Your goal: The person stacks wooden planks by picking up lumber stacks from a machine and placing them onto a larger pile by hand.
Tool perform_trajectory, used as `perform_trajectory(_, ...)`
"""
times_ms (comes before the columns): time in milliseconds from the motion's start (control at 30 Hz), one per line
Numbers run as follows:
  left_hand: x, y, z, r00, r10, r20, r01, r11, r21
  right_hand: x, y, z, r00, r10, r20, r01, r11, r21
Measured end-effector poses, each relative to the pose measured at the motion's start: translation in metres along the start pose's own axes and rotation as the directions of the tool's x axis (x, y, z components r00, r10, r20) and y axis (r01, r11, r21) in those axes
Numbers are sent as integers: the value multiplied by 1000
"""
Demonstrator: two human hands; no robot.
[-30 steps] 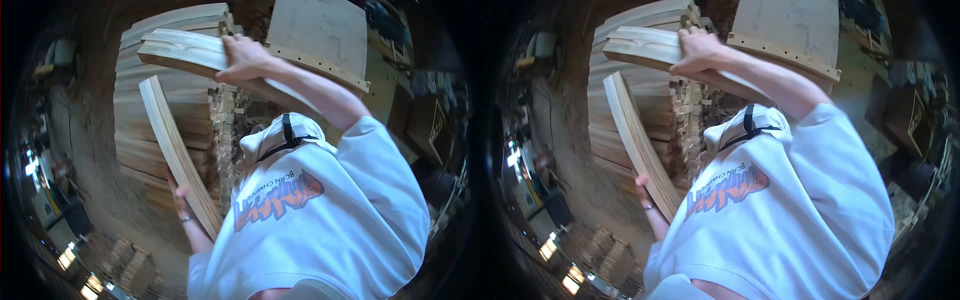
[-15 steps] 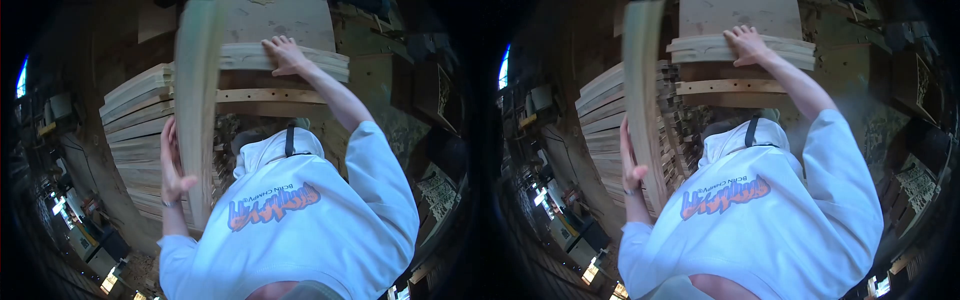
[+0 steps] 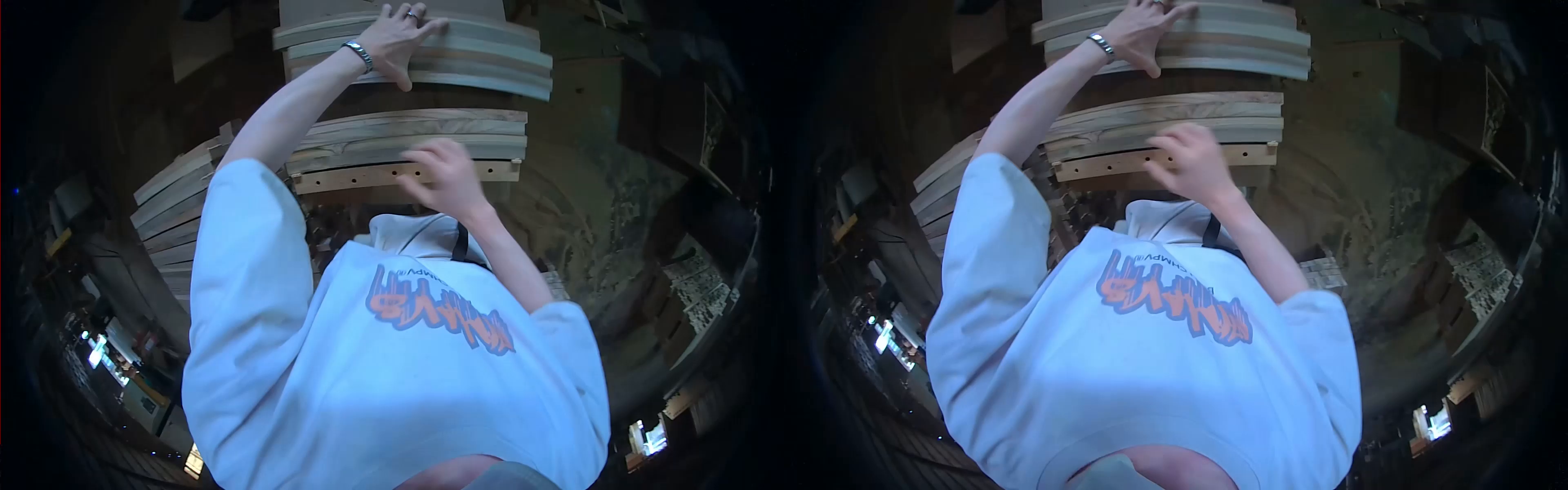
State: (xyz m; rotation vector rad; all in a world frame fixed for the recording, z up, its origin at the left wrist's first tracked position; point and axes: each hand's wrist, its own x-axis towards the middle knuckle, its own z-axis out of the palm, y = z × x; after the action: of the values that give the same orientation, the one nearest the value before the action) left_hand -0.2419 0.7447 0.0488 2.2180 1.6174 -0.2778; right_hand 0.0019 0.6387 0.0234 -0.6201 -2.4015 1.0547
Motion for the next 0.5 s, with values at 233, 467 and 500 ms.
perform_trajectory(233,-62,-20,69,848,-356,-393,260,925,-276,-80,117,-77,505,863,14,-799,462,386)
perform_trajectory(467,-271,23,207,212,-975,63,437,37,-899,-95,158,-94,461,810,363,-750,136,647)
perform_trajectory(500,-272,27,212,208,-966,153,136,-127,-983,-96,162,-93,439,808,393,-733,70,676)
